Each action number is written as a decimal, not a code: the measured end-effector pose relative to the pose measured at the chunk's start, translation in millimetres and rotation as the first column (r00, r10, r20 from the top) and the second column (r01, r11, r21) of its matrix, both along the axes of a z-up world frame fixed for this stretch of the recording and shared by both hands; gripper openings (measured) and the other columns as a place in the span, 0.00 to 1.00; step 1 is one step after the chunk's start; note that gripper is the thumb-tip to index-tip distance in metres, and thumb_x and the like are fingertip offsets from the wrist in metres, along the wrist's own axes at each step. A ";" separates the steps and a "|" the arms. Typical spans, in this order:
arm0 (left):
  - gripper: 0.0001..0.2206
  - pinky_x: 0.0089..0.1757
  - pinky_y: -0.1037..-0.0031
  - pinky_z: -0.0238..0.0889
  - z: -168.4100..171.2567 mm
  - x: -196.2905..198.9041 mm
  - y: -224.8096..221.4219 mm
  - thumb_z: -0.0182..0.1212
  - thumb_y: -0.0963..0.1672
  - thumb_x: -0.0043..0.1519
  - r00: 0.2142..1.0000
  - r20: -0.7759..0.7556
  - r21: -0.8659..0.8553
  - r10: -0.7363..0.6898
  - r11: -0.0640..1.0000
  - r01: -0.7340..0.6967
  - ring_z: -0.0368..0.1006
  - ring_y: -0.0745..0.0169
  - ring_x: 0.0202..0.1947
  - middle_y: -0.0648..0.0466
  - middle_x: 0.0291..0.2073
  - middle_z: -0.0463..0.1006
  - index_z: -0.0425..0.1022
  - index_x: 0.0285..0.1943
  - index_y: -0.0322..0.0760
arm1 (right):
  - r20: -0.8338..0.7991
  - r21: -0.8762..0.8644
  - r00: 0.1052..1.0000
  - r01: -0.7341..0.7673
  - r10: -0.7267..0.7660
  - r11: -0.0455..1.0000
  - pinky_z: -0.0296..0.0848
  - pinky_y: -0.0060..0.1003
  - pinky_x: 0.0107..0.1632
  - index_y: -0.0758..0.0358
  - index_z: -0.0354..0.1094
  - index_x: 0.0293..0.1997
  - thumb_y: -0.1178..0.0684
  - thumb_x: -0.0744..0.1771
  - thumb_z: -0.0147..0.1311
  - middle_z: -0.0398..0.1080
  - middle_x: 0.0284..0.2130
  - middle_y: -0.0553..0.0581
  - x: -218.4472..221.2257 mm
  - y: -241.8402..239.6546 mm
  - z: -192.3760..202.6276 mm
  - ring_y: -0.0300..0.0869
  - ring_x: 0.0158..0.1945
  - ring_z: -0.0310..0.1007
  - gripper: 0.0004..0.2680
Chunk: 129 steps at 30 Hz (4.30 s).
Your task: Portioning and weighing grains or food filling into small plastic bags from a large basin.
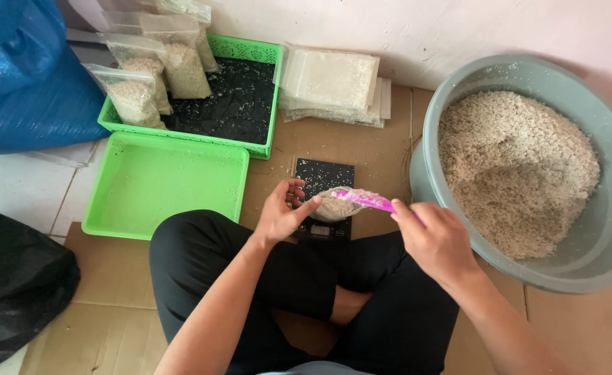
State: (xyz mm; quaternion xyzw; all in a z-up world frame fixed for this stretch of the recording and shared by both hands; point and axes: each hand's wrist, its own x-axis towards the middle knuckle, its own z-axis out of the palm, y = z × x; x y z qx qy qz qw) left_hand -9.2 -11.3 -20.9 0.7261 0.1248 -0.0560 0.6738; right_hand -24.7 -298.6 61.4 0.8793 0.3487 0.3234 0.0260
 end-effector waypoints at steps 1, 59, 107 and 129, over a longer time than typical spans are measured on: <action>0.29 0.34 0.77 0.69 0.0 -0.5 0.7 0.77 0.52 0.46 1.000 -0.001 0.000 0.000 1.000 0.000 0.74 0.64 0.33 0.51 0.35 0.75 0.74 0.52 0.34 | -0.001 0.000 1.000 0.000 0.000 1.000 0.70 0.34 0.33 0.52 0.73 0.45 0.52 0.67 0.54 0.64 0.28 0.49 -0.8 -0.4 1.9 0.41 0.31 0.69 0.05; 0.02 0.35 0.70 0.70 -23.1 7.1 -4.3 0.65 0.40 0.57 0.575 0.755 0.544 -0.315 0.791 -0.281 0.75 0.53 0.30 0.55 0.30 0.78 0.80 0.31 0.38 | -0.436 0.627 0.884 0.163 0.170 0.761 0.75 0.32 0.35 0.55 0.77 0.31 0.58 0.63 0.61 0.74 0.23 0.49 24.3 36.4 -64.0 0.42 0.29 0.76 0.02; 0.28 0.46 0.66 0.69 -9.3 1.6 -2.2 0.78 0.44 0.44 0.878 0.380 0.237 -0.293 0.948 0.214 0.75 0.53 0.47 0.51 0.46 0.79 0.76 0.56 0.43 | -0.690 0.618 0.672 0.352 0.270 0.703 0.76 0.40 0.37 0.63 0.72 0.52 0.60 0.57 0.66 0.76 0.40 0.61 9.2 26.7 -22.5 0.50 0.40 0.77 0.19; 0.15 0.42 0.69 0.71 -10.6 9.8 0.5 0.71 0.41 0.54 0.860 0.446 0.325 -0.248 0.940 0.103 0.77 0.54 0.38 0.54 0.32 0.83 0.77 0.49 0.39 | -0.680 0.610 0.668 0.288 0.302 0.738 0.74 0.37 0.40 0.59 0.78 0.35 0.60 0.63 0.60 0.77 0.29 0.54 36.8 39.8 -63.9 0.46 0.36 0.76 0.03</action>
